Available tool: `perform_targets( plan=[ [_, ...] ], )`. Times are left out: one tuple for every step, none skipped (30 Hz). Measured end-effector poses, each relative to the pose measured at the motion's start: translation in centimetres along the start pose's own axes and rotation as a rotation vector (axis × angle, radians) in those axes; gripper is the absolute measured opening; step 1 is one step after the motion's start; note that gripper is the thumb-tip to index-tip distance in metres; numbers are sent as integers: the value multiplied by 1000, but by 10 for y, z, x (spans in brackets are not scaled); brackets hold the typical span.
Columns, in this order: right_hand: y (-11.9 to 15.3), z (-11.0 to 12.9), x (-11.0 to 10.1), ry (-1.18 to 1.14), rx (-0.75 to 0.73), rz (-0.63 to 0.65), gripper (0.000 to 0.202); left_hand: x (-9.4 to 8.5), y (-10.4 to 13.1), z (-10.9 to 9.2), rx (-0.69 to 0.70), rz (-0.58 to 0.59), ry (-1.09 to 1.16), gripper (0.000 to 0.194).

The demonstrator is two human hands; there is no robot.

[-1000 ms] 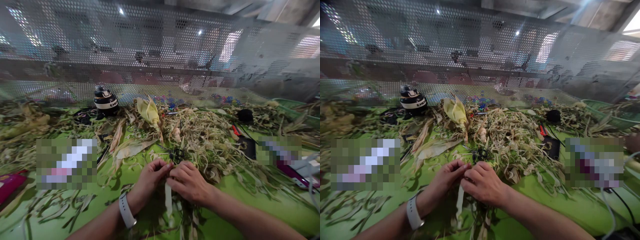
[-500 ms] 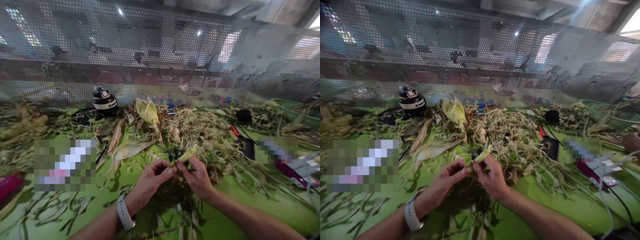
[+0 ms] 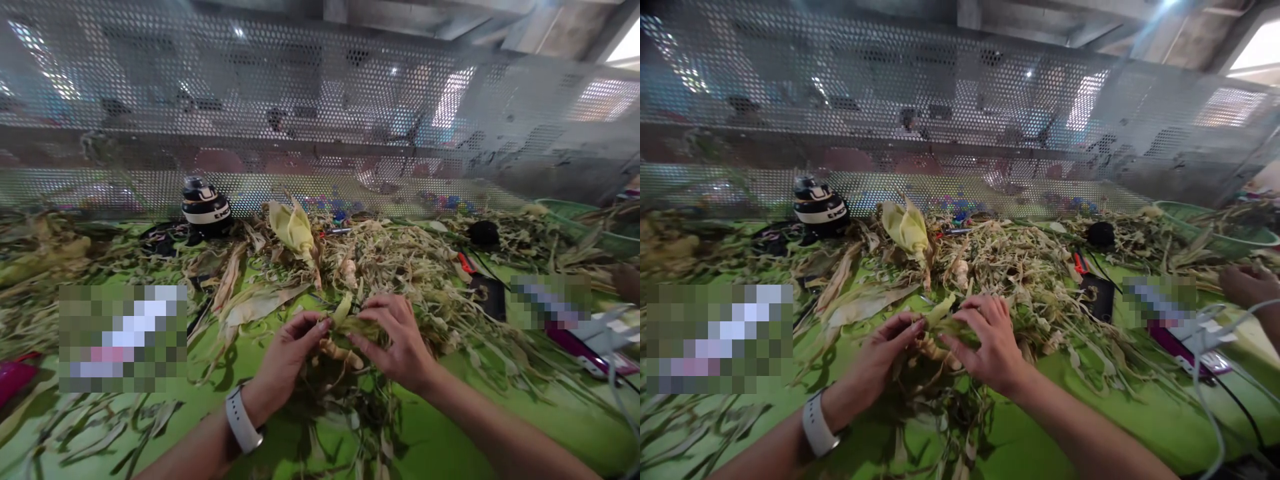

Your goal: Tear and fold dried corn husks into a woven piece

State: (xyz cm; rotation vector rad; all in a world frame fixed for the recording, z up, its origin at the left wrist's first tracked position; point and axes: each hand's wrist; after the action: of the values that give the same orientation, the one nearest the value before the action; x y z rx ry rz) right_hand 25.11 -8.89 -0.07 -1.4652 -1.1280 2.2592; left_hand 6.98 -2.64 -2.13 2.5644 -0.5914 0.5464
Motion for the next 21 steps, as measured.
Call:
perform_targets(
  plan=[
    [1, 2, 0, 41, -28, -6, 19, 0, 0, 0, -11, 3, 6, 20],
    [2, 4, 1, 83, -55, -20, 20, 0, 0, 1, -19, 8, 13, 20],
    [3, 5, 1, 125, -83, -40, 20, 0, 0, 1, -24, 15, 22, 20],
    [3, 7, 1, 164, -110, -57, 21, 0, 0, 1, -32, 23, 32, 20],
    [4, 8, 2, 195, -130, -64, 22, 0, 0, 1, -40, 27, 44, 20],
    [5, 9, 2, 217, -142, -55, 22, 0, 0, 0, -49, 26, 58, 20],
    [5, 9, 3, 230, -146, -37, 21, 1, 1, 0, -58, 20, 70, 19],
    [5, 9, 3, 234, -141, -16, 20, 2, 1, -1, -65, 14, 82, 19],
    [5, 9, 3, 232, -131, 3, 20, 3, 2, -1, -73, 9, 95, 19],
    [5, 9, 4, 226, -121, 20, 19, 3, 3, -2, -78, 7, 105, 19],
    [5, 8, 4, 217, -117, 36, 16, 4, 3, -2, -81, 7, 110, 20],
    [5, 8, 4, 207, -122, 50, 13, 4, 4, -2, -84, 5, 111, 20],
    [5, 8, 5, 198, -135, 64, 9, 5, 4, -2, -87, 2, 110, 21],
    [6, 8, 5, 191, -155, 74, 7, 5, 4, -1, -87, -3, 110, 22],
    [6, 8, 6, 181, -181, 79, 8, 4, 3, 0, -86, -9, 113, 23],
    [7, 10, 8, 163, -211, 85, 9, 4, 3, 2, -79, -18, 121, 23],
    [8, 11, 10, 133, -244, 92, 10, 3, 2, 3, -70, -28, 129, 24],
    [9, 13, 13, 93, -270, 107, 11, 2, 1, 5, -59, -35, 133, 24],
    [10, 15, 15, 43, -289, 133, 12, 1, 1, 7, -52, -39, 131, 24],
    [11, 18, 18, -11, -298, 161, 12, 1, 1, 9, -47, -40, 124, 24],
    [12, 20, 20, -60, -290, 185, 12, 1, 1, 9, -44, -42, 116, 23]
  ],
)
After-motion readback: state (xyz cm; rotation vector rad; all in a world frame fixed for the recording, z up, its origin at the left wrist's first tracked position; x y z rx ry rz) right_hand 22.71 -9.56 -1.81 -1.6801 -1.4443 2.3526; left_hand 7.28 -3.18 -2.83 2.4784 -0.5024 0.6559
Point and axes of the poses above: each hand's wrist, its own y-axis away from the middle knuckle, its own x-axis out of the palm, z = x × y, and after that the axes turned 7 degrees about -x, right-handed
